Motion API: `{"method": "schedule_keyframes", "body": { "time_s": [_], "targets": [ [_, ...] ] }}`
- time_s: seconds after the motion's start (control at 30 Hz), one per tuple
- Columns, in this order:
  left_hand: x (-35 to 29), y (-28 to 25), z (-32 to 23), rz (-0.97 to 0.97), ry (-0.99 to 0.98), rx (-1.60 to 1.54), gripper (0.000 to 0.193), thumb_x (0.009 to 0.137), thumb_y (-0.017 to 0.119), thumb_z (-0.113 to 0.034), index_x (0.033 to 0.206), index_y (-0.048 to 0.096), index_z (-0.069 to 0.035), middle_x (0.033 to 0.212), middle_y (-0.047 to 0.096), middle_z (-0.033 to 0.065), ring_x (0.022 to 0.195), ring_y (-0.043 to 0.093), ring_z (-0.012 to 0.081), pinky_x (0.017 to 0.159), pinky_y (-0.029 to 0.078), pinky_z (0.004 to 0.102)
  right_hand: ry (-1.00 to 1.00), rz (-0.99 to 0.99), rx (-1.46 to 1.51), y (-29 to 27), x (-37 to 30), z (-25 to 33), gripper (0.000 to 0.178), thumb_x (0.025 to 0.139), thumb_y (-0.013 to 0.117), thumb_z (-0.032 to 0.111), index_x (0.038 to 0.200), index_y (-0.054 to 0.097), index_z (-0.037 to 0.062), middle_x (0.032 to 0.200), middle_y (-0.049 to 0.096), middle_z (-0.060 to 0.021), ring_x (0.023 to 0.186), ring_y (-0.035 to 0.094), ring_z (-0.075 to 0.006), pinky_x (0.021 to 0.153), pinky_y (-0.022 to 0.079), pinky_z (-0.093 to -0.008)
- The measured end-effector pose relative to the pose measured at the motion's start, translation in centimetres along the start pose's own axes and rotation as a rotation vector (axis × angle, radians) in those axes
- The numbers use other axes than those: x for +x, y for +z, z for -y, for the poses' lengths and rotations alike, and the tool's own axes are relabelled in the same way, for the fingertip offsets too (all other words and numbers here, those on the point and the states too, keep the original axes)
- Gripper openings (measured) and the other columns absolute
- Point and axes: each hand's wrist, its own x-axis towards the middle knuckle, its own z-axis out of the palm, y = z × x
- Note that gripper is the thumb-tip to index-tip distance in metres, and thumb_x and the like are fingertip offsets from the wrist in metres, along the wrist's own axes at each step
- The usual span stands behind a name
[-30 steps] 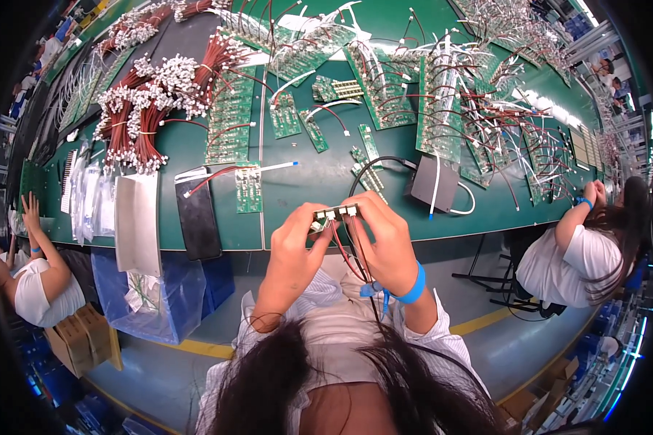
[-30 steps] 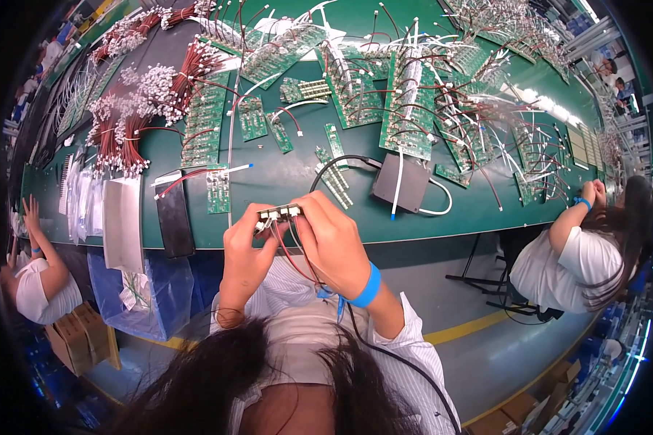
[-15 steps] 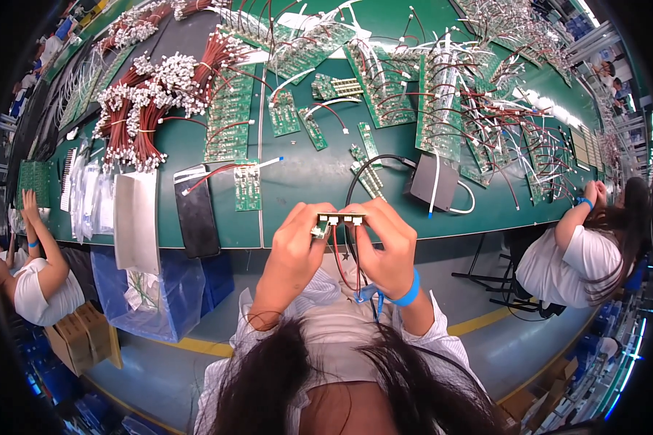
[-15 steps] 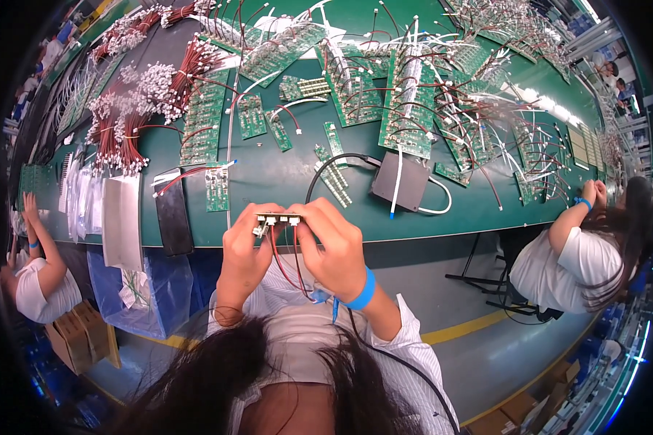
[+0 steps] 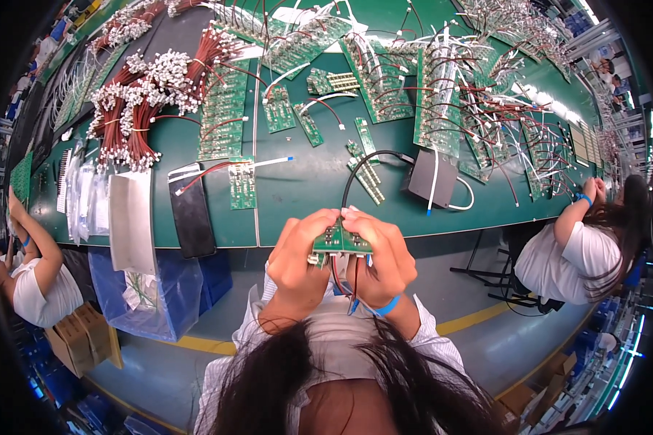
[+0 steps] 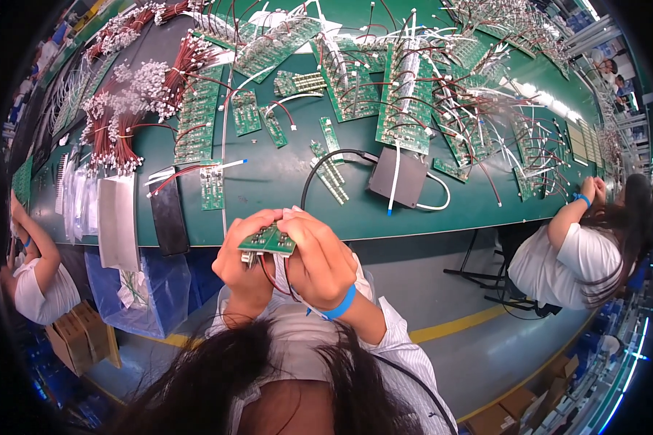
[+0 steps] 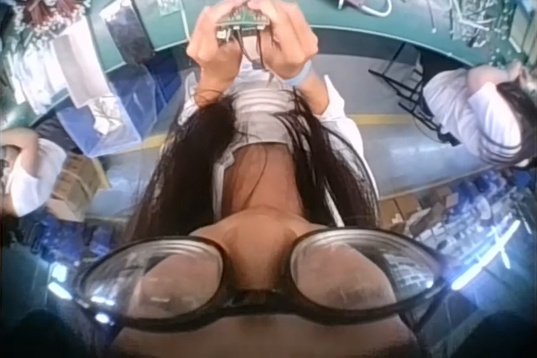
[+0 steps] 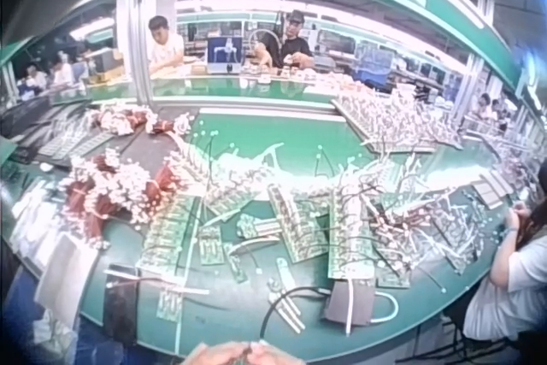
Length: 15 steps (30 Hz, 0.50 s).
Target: The person connects wiring harnesses and connectors to printed circuit boards by hand at an assembly station.
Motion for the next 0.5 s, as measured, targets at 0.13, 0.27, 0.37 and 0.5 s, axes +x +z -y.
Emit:
{"method": "schedule_keyframes", "body": {
  "time_s": [0.13,0.27,0.37,0.5],
  "targets": [
    [-0.25,-0.11,-0.04,-0.036,0.04,-0.024,0.034,0.059,0.064,0.009,0.092,0.055,0.006,0.085,0.062,0.0166,0.065,0.059,0.0247,0.057,0.047,0.0285,-0.041,-0.001,0.013,0.01,-0.41,0.06,0.025,0.063,0.052,-0.016,0.086,0.057,-0.0091,0.082,0.06,-0.0176,0.078,0.063,-0.0312,0.073,0.054,-0.0362],
    [-0.47,0.0,0.05,-0.046,0.107,-0.048,0.033,0.061,0.064,0.007,0.093,0.055,0.007,0.085,0.062,0.0188,0.066,0.06,0.0246,0.056,0.046,0.0271,-0.045,-0.014,0.051,-0.13,-0.72,0.22,0.025,0.064,0.053,-0.016,0.089,0.057,-0.0096,0.085,0.059,-0.0186,0.08,0.062,-0.0323,0.075,0.054,-0.0385],
    [-0.54,0.06,-0.04,-0.057,0.102,-0.064,0.033,0.063,0.063,0.007,0.094,0.054,0.007,0.085,0.062,0.0199,0.068,0.061,0.0254,0.056,0.045,0.0276,-0.044,-0.019,0.061,-0.07,-0.76,0.4,0.025,0.065,0.054,-0.015,0.089,0.056,-0.0096,0.086,0.059,-0.0185,0.082,0.062,-0.0325,0.076,0.053,-0.0393],
    [-0.56,0.39,-0.02,-0.072,0.105,-0.098,0.033,0.063,0.063,0.006,0.095,0.054,0.007,0.086,0.062,0.0205,0.068,0.061,0.026,0.056,0.045,0.0282,-0.049,-0.049,0.045,0.04,-0.67,0.45,0.024,0.065,0.055,-0.014,0.089,0.056,-0.0096,0.087,0.059,-0.0181,0.082,0.061,-0.0323,0.076,0.053,-0.04]
  ]
}}
